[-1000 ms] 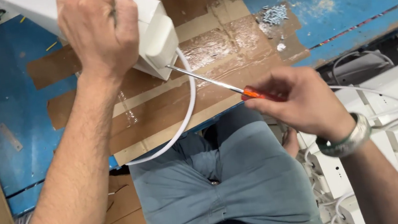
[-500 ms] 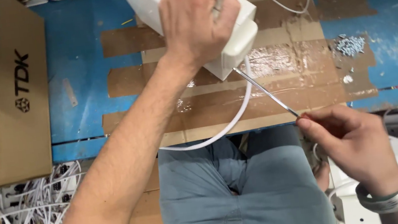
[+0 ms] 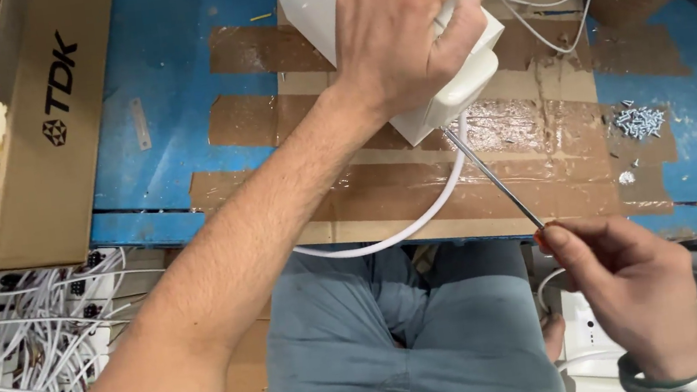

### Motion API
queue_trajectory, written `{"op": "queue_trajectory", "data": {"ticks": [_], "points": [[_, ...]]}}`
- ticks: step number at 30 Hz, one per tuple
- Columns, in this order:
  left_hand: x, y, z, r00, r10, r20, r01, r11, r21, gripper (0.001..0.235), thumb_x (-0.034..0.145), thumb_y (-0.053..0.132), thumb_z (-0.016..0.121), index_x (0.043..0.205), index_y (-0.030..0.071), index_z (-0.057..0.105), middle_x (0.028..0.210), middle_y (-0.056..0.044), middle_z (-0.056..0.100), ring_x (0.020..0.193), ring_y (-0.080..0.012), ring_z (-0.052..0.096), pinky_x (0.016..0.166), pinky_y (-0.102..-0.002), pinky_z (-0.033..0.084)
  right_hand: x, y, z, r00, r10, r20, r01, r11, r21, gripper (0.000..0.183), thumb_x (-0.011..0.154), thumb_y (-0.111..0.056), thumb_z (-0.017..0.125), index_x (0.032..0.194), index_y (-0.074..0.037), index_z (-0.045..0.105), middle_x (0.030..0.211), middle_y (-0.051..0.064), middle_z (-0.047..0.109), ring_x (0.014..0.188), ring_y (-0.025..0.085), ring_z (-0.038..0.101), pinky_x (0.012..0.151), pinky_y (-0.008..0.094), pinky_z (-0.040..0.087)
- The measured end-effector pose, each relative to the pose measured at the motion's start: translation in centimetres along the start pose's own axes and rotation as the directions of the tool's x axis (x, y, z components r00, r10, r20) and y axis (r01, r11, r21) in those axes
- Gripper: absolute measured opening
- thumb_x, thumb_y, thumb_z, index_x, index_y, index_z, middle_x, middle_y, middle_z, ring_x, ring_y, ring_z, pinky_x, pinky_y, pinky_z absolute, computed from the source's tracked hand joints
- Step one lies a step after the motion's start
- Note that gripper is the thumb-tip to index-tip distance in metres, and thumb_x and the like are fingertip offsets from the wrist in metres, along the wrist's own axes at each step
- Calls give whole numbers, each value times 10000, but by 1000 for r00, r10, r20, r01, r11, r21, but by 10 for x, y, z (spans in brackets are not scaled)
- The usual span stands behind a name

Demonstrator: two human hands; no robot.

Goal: The person sits at a workbench and uses a red-handled screwdriver to drive screws and fasten a white plastic bracket to the underside of a white electronic enclosure. They then place the finished enclosure onto a stack of similar units and take more white plastic brackets from a cardboard box.

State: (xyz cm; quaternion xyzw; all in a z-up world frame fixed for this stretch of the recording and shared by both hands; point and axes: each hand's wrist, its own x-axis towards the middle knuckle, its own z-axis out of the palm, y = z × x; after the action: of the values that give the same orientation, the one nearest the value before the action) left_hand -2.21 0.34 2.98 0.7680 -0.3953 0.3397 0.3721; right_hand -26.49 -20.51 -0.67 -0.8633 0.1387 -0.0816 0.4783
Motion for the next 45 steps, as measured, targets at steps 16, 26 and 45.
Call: {"op": "queue_trajectory", "data": {"ticks": [16, 26, 45], "points": [[-4, -7, 5, 1000, 28, -14, -28, 1000, -12, 176, 922, 246, 640, 812, 130, 714, 747, -11, 677, 682, -199, 649, 645, -407, 488, 31, 38, -25, 750, 334, 571, -615, 670, 415, 267, 1057, -274, 541, 1016, -16, 599, 787, 87, 628, 424, 88, 409, 338, 240, 299], [7, 6, -7, 997, -45, 67, 48, 998, -49, 206, 898, 244, 585, 818, 113, 723, 877, -41, 754, 921, -257, 709, 1000, -446, 459, 0, 21, -18, 972, -57, 229, 10, 979, 204, 305, 914, -107, 705, 1185, 32, 685, 1063, 95, 803, 912, 90, 740, 777, 240, 591], [5, 4, -4, 998, -51, 46, 53, 998, -43, 216, 920, 238, 571, 820, 116, 719, 870, -34, 743, 914, -255, 703, 1005, -441, 472, 22, -49, -41, 811, -585, 17, 431, 576, -695, 303, 854, -146, 872, 1099, -10, 756, 898, 113, 760, 716, 245, 726, 618, 335, 557]]}}
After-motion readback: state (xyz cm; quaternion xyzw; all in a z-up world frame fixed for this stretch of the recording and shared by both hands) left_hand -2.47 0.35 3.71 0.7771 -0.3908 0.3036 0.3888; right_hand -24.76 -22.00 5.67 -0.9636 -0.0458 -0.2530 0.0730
